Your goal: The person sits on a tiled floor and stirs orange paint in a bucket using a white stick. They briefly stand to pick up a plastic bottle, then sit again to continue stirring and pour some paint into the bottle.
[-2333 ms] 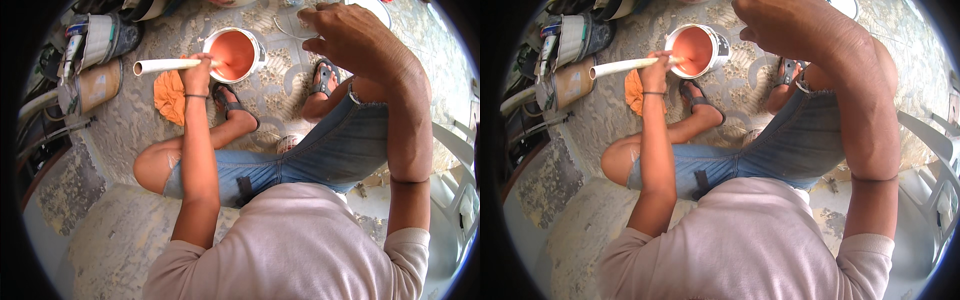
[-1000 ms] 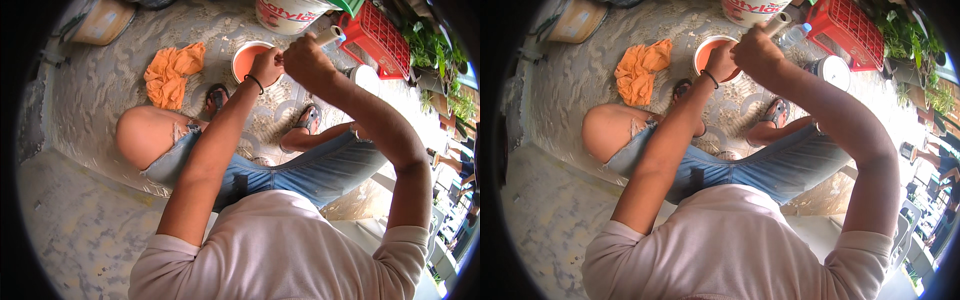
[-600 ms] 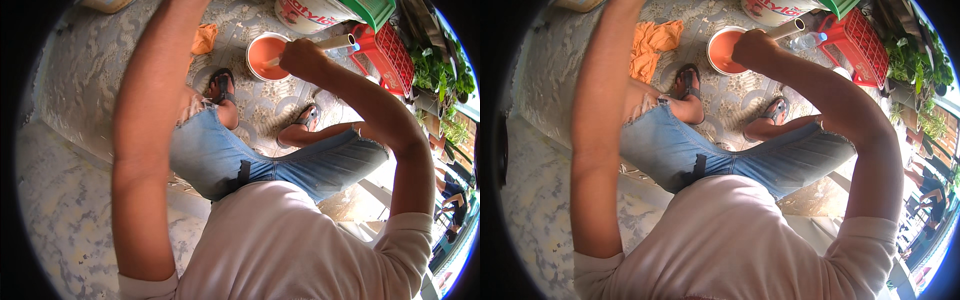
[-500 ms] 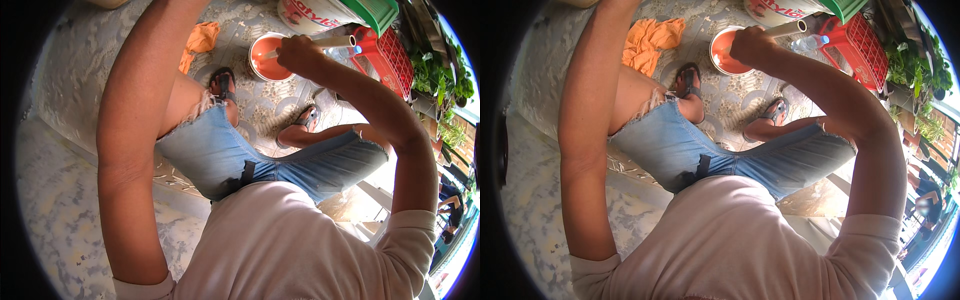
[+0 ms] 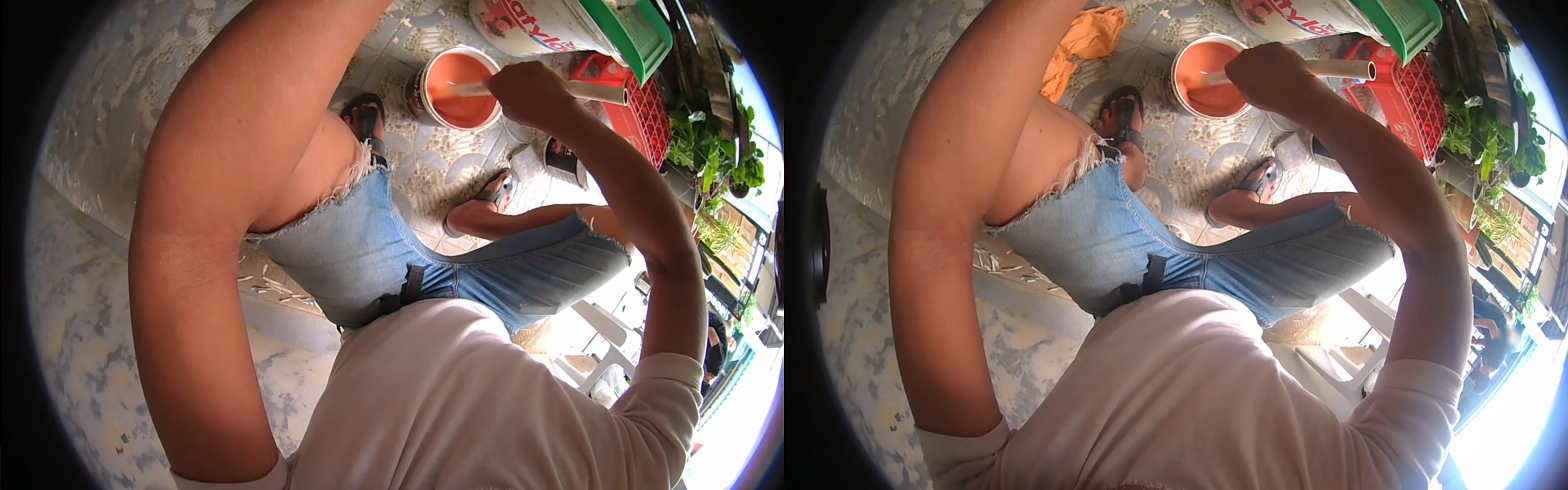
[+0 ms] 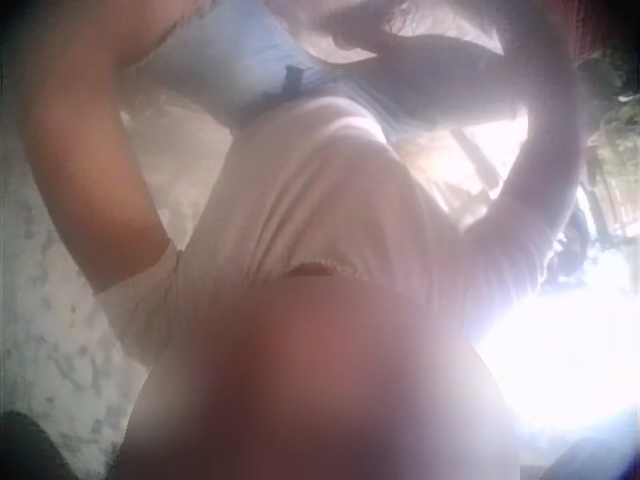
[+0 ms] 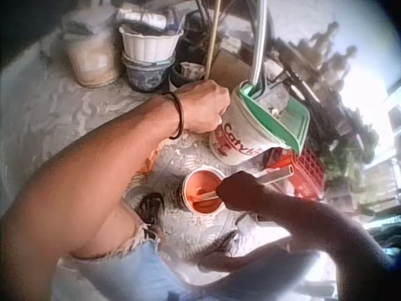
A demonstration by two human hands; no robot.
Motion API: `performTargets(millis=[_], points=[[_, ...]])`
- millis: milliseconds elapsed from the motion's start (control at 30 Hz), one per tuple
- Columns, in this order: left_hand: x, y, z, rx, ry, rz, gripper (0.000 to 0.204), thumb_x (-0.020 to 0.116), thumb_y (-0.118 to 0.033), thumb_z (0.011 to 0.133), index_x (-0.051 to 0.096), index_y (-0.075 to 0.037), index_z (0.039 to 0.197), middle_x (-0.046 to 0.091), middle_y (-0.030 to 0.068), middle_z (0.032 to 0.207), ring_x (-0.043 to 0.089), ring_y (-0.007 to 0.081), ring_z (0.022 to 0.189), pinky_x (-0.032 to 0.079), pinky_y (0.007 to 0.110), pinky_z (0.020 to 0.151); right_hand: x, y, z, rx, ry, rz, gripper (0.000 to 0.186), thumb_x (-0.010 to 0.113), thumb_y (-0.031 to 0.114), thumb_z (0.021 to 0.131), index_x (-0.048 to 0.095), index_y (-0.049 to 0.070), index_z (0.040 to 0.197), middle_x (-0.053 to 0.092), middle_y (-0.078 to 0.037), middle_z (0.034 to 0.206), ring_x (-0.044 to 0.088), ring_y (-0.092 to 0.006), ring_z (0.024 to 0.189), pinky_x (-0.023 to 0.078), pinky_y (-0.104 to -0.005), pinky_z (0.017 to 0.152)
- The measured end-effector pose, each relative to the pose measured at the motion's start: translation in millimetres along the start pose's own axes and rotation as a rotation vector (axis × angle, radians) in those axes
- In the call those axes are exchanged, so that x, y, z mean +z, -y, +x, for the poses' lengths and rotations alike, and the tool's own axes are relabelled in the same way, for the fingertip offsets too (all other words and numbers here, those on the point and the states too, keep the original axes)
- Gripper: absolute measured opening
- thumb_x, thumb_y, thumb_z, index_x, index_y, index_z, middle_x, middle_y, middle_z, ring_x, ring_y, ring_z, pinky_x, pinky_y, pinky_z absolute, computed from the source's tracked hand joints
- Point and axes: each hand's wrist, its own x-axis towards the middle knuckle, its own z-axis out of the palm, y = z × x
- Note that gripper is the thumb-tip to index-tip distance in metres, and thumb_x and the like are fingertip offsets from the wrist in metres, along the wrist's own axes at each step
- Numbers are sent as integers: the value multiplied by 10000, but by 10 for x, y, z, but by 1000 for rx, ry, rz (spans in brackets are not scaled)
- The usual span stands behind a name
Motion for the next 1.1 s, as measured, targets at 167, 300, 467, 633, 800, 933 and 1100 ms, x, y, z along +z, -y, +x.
performTargets(millis=[167, 300, 467, 633, 800, 933, 1100], points=[[-25, 85, 36, -12, 22, -19, 163, 641, -52, 746, 772, 15, 815, 735, 284, 847, 758, 429, 863, 600, 495, 773, 112, -178, -2, 48, -7, -115, 136, 697, 168, 891, 767, 73, 959, 758, -130, 825, 768, -243, 740, 619, -412, 674], [-53, 62, 39, 6, -5, -19, 157, 644, -55, 728, 776, 6, 787, 732, 273, 805, 757, 411, 826, 599, 484, 763, 10, -87, -98, -52, 181, 19, 119, 679, 138, 885, 761, 56, 909, 755, -146, 823, 771, -296, 761, 621, -433, 684], [-71, 91, 20, -43, 88, 1, 150, 647, -62, 740, 775, 5, 775, 732, 264, 787, 756, 393, 799, 599, 471, 753, 20, -42, 144, -2, -115, -42, 121, 680, 151, 885, 761, 69, 921, 758, -126, 832, 772, -304, 775, 625, -432, 705], [-88, 67, -30, -15, 39, -61, 133, 662, -66, 749, 774, 2, 776, 731, 246, 765, 757, 377, 781, 597, 466, 739, 96, -125, 12, 78, 135, -57, 108, 693, 169, 886, 779, 114, 923, 764, -108, 834, 779, -265, 793, 626, -410, 700], [-33, 104, 21, -51, 53, -46, 126, 669, -63, 752, 776, -2, 779, 732, 236, 759, 760, 367, 778, 594, 464, 728, -59, -15, 79, -13, 31, 6, 113, 693, 169, 884, 780, 99, 903, 766, -115, 841, 778, -295, 790, 625, -445, 699], [6, 122, 34, -36, 69, -32, 127, 666, -60, 749, 777, -4, 774, 731, 233, 753, 752, 366, 752, 591, 460, 716, 85, -203, 174, 40, -53, -41, 113, 678, 156, 890, 770, 96, 917, 765, -116, 849, 775, -298, 797, 621, -446, 701], [-30, 56, 68, -62, 84, -34, 128, 662, -62, 743, 774, -3, 764, 731, 236, 756, 746, 368, 741, 590, 454, 712, 90, -165, -41, -26, 134, 42, 99, 704, 141, 858, 791, 96, 871, 779, -116, 859, 783, -291, 774, 623, -438, 663]])
